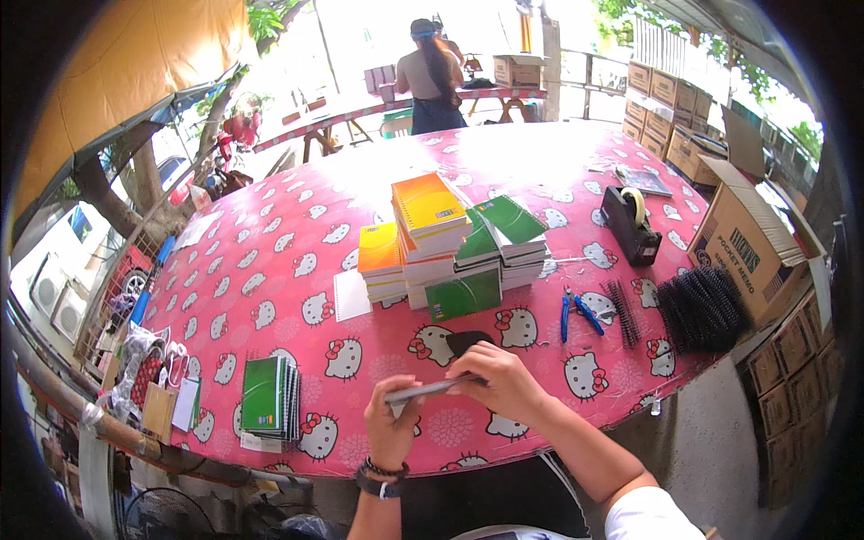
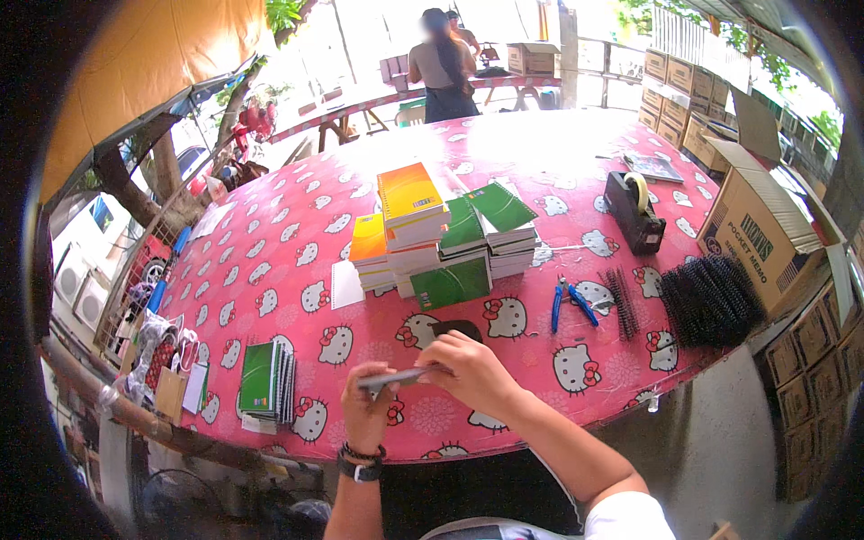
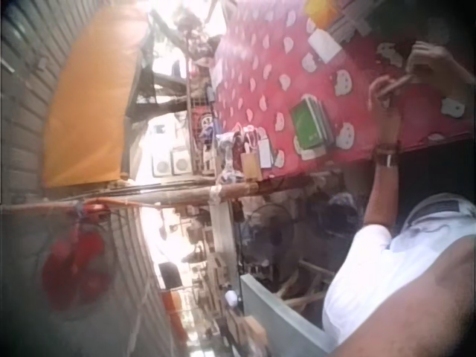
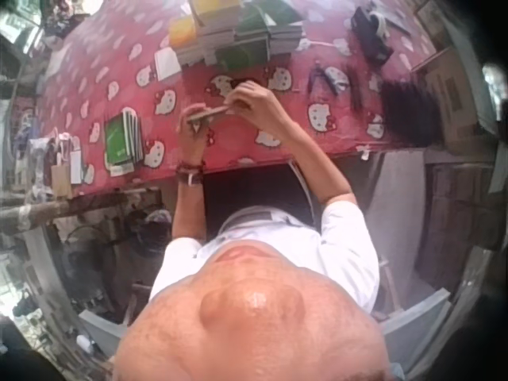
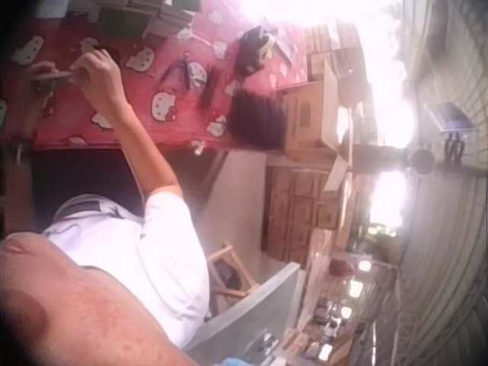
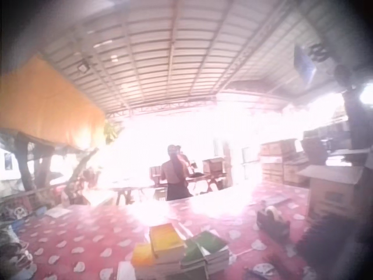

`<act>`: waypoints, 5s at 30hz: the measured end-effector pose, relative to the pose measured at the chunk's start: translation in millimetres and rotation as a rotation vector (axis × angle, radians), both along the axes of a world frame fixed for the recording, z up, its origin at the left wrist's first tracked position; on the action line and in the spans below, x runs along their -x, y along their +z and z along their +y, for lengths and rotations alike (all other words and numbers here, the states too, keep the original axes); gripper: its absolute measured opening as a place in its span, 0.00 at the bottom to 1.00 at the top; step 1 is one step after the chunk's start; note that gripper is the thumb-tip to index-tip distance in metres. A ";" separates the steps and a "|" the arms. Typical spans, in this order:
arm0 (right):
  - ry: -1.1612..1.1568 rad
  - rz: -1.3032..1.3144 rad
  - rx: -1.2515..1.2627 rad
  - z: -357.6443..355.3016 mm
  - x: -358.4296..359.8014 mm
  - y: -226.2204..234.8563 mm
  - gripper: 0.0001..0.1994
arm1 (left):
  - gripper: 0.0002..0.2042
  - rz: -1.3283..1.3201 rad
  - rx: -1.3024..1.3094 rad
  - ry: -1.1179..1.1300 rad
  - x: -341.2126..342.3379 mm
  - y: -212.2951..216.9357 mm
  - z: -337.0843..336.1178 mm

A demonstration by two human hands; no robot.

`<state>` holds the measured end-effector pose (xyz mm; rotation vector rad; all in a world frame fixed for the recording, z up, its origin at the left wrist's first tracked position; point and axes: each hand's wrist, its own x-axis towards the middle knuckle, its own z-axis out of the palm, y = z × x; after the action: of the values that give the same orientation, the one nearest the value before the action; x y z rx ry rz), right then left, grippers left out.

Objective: The person assembles notebooks by hand, aligning pages and covers, inserting a plastic spiral binding through the pre-punched holes, and then trimming the excess coil with pliers.

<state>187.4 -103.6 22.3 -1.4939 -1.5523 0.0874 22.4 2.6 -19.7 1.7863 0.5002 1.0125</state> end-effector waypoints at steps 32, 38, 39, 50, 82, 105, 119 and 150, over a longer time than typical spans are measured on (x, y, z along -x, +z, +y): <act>-1.189 -0.178 0.481 -126.5 -216.6 -76.8 0.14 | 0.17 0.293 -0.720 0.183 -8.3 -3.8 -34.0; -1.135 -0.153 0.345 -117.7 -215.3 -59.3 0.12 | 0.15 0.292 -0.742 0.206 -10.4 -3.7 -34.6; -1.124 -0.194 0.329 -119.7 -216.5 -60.0 0.11 | 0.14 0.285 -0.734 0.210 -12.8 -4.1 -35.2; -0.184 0.436 0.202 -69.9 -67.8 2.0 0.18 | 0.11 0.438 -0.717 0.185 -10.8 8.8 -33.4; 0.162 0.118 0.213 -45.3 -26.8 -21.6 0.22 | 0.09 0.484 -0.661 0.089 -13.7 14.5 -37.1; 0.368 -0.408 0.822 50.3 -51.1 -2.7 0.38 | 0.11 0.443 -0.722 -0.068 -13.1 13.9 -47.8; 0.109 0.214 0.466 -7.9 -73.0 -25.5 0.30 | 0.18 0.389 -0.715 0.085 -13.7 15.3 -32.2; 0.216 0.446 0.588 -5.2 -44.6 -17.3 0.27 | 0.25 -0.077 0.264 -0.194 7.4 -53.1 -7.0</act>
<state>232.1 -108.8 5.0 -1.5880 -1.3649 1.0078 15.0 -4.4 -72.9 1.5231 0.3854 0.8358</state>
